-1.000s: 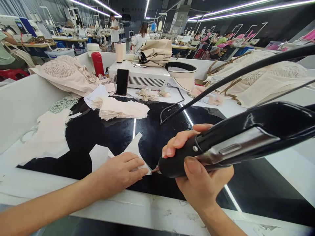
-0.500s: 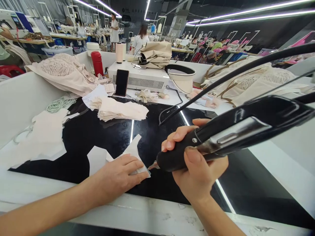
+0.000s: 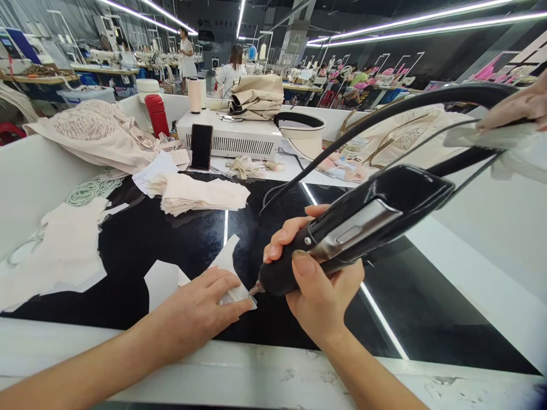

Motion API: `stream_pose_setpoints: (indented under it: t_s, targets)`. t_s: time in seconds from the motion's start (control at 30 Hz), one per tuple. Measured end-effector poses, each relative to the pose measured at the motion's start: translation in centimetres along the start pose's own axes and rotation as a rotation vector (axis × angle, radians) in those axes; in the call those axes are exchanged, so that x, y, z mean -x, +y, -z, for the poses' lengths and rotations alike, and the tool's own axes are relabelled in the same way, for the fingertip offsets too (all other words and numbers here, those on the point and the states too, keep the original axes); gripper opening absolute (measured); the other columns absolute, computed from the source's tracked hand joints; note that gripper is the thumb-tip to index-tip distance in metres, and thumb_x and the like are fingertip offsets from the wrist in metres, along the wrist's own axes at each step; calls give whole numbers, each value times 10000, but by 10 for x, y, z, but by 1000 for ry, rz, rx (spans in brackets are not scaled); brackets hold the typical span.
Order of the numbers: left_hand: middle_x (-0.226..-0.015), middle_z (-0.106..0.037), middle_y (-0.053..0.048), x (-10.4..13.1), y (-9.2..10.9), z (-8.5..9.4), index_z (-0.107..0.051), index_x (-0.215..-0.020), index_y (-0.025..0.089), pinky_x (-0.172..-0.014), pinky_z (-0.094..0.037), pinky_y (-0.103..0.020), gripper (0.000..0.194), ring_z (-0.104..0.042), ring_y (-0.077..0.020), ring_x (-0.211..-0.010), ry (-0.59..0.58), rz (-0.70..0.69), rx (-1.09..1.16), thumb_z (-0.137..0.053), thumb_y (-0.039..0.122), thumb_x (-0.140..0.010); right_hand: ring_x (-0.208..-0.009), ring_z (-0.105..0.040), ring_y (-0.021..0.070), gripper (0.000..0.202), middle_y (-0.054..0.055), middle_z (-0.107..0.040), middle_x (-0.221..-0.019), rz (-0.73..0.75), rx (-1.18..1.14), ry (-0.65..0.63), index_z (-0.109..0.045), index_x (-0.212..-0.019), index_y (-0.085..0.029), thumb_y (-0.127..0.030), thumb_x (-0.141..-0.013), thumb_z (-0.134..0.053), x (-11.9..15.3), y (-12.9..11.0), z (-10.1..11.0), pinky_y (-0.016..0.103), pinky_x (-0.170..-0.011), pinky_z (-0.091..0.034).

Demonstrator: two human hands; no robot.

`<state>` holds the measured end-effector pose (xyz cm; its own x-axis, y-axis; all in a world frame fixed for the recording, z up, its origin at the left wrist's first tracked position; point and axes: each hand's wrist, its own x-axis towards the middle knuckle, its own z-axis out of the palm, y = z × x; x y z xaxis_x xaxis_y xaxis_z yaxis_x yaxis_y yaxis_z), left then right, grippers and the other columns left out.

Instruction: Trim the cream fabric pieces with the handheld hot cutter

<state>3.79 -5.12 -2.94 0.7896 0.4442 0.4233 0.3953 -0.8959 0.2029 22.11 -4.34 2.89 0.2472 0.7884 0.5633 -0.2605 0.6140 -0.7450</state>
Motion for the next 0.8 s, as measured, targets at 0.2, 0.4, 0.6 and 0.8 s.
stream_pose_setpoints:
  t_s: [0.2, 0.4, 0.6, 0.8]
  targets:
    - [-1180, -567, -126, 2, -2, -3, -631, -1297, 209, -966, -592, -393, 313, -607, -246, -1122, -14, 14, 15, -452, 124, -1054, -613, -653, 123, 344, -40, -686, -836, -14, 0, 12, -617, -1140, -259, -243, -847, -796, -1, 1, -2, 272, -554, -580]
    - [-1203, -552, -128, 3, -2, -3, -621, -1319, 228, -968, -601, -416, 334, -595, -260, -1159, -31, 30, 27, -445, 126, -1054, -597, -630, 108, 380, -55, -683, -837, -27, -18, 36, -601, -1134, -269, -190, -807, -777, -5, 6, -4, 255, -533, -557]
    - [-1214, -574, -130, 3, -2, -4, -635, -1303, 228, -978, -602, -413, 341, -605, -257, -1162, -44, 29, 1, -464, 107, -1034, -606, -619, 101, 348, -62, -675, -819, -39, 10, 39, -597, -1076, -269, -183, -784, -765, -6, 8, -8, 239, -546, -548]
    - [-1324, -622, -63, 28, -12, -20, -637, -1357, 351, -1003, -580, -335, 545, -614, -232, -1230, 68, 14, -63, -408, 43, -970, -529, -549, 94, 322, -63, -611, -744, -187, 84, 63, -494, -877, -272, -293, -696, -760, -4, 7, -22, 254, -526, -522]
